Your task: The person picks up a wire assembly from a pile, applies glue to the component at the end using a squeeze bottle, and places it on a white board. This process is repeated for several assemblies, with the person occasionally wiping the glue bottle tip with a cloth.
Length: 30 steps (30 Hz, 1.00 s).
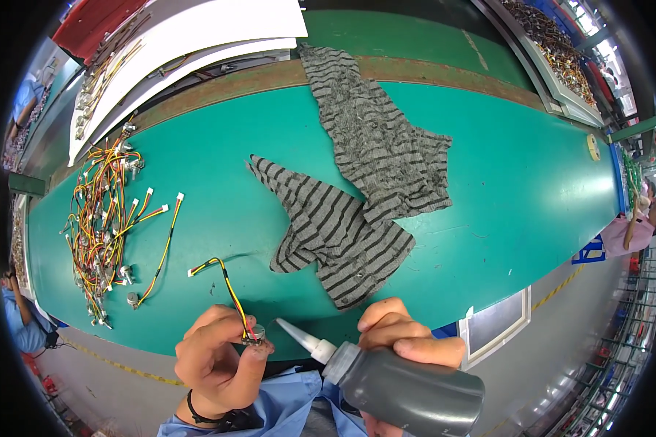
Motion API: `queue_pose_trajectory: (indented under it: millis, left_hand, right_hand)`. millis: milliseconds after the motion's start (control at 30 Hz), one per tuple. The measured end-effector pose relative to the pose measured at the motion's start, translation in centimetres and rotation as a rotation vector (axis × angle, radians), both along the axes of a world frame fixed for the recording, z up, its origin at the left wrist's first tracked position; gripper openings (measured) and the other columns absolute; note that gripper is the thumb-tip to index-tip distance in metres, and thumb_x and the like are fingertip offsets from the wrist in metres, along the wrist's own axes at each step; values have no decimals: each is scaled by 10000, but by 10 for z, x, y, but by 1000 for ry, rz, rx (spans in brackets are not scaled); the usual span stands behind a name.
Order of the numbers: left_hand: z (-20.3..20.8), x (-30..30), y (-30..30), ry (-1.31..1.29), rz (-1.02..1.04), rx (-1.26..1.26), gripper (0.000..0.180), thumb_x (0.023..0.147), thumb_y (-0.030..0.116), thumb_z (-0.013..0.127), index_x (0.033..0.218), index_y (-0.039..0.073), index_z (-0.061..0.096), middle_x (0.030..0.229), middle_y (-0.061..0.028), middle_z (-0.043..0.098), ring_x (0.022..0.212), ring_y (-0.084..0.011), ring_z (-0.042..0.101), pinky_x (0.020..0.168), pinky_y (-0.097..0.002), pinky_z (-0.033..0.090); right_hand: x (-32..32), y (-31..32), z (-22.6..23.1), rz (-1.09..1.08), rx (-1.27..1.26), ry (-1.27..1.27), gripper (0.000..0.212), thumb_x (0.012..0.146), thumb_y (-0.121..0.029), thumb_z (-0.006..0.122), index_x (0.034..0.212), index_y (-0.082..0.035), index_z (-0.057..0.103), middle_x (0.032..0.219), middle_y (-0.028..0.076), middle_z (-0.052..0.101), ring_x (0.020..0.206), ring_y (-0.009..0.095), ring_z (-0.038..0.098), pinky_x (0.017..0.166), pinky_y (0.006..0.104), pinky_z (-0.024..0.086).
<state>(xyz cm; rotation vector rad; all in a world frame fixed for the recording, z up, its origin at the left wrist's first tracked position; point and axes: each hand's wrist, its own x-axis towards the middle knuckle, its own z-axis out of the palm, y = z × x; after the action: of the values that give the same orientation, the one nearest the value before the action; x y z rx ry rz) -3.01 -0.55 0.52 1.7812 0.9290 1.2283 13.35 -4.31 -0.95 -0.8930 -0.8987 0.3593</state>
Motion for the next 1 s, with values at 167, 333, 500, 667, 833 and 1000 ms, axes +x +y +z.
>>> queue_pose_trajectory:
  millis: [167, 333, 500, 667, 833, 1000]
  left_hand:
    - [0, -1, -2, -68, 16, -85, 234, 730, -88, 642, 955, -93, 576, 683, -122, 626, 617, -178, 593, 573, -276, 466]
    - [-1, -4, 0, -106, -25, -135, 239, 746, -102, 630, 978, -89, 576, 690, -123, 640, 634, -174, 605, 598, -277, 474]
    - [0, -5, 1, -114, -46, -126, 250, 758, -102, 633, 998, -80, 570, 713, -128, 659, 640, -169, 604, 618, -280, 475]
    - [0, -1, 2, -97, -68, -97, 246, 764, -102, 635, 999, -72, 566, 717, -129, 659, 645, -170, 606, 611, -279, 471]
    - [0, 0, 0, -87, -49, -98, 255, 757, -101, 645, 996, -68, 565, 731, -129, 646, 648, -171, 607, 597, -267, 464]
    - [1, -2, -3, -46, -10, -98, 252, 748, -101, 652, 984, -70, 567, 752, -129, 639, 643, -172, 603, 594, -261, 462]
  right_hand:
    - [-3, 2, 5, -87, -77, 30, 808, 712, -734, 636, 1036, -36, 389, 659, 65, 453, 563, 152, 395, 628, 348, 370]
    - [-2, -1, 2, -63, -56, 29, 826, 704, -759, 619, 1055, -49, 384, 680, 71, 457, 585, 155, 400, 641, 350, 377]
    - [-1, 3, 1, -54, -14, 23, 839, 711, -737, 636, 1135, -65, 367, 760, 91, 492, 604, 167, 464, 653, 352, 388]
    - [0, -1, 6, 153, 12, 72, 812, 784, -620, 652, 1295, -103, 291, 952, 134, 498, 749, 238, 611, 704, 400, 467]
    - [-20, 0, 10, 236, -34, 198, 776, 854, -511, 629, 1369, -114, 207, 1042, 182, 460, 778, 334, 661, 655, 447, 585]
    - [-30, 5, 1, 192, -56, 47, 773, 873, -480, 611, 1368, -85, 167, 1020, 219, 447, 732, 387, 660, 590, 417, 635]
